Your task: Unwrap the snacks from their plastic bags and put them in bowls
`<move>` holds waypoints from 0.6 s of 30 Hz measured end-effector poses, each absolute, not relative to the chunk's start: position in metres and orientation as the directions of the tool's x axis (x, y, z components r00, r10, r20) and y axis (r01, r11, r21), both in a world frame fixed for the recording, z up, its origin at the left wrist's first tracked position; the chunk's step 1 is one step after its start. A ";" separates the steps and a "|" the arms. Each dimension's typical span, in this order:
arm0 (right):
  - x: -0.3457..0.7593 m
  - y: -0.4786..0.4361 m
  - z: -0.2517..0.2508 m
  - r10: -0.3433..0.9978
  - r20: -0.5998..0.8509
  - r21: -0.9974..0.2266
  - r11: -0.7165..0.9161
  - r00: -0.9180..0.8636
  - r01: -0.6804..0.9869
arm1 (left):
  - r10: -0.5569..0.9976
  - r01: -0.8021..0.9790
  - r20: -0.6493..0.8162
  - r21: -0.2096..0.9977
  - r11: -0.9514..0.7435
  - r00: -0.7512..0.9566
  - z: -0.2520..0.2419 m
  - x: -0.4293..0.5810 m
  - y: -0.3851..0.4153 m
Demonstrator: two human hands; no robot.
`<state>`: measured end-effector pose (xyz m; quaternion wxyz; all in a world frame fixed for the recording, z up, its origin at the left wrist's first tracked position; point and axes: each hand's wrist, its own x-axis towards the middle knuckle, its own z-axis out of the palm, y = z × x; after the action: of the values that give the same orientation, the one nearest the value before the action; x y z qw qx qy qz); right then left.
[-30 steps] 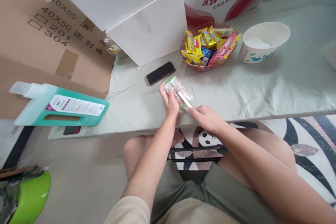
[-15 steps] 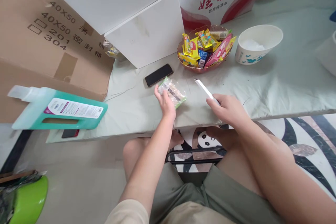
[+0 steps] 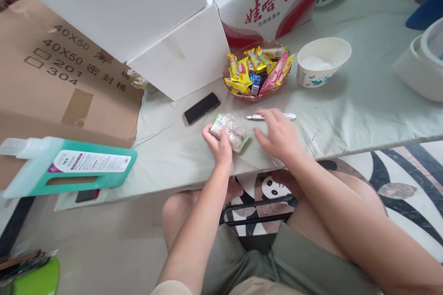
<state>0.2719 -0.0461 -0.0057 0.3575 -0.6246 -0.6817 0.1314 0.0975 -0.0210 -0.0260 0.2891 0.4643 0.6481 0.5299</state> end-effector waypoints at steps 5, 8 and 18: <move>0.250 -0.046 -0.018 0.947 0.272 -0.673 0.314 -0.171 0.669 | 0.942 0.518 0.154 0.855 0.023 -0.297 -0.016 0.086 -0.034; 0.249 -0.046 -0.019 0.955 0.218 -0.691 0.297 -0.201 0.659 | 0.965 0.659 0.213 0.749 -0.063 -0.150 -0.009 0.073 -0.035; 0.290 -0.033 -0.016 0.888 0.371 -0.846 0.202 0.271 0.494 | 0.946 0.224 0.027 0.973 0.048 -0.322 0.010 0.031 -0.010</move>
<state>0.2904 -0.0335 -0.0155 0.5218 -0.6028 -0.5733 0.1889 0.0309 -0.0105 0.0098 0.3532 0.4629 0.6320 0.5114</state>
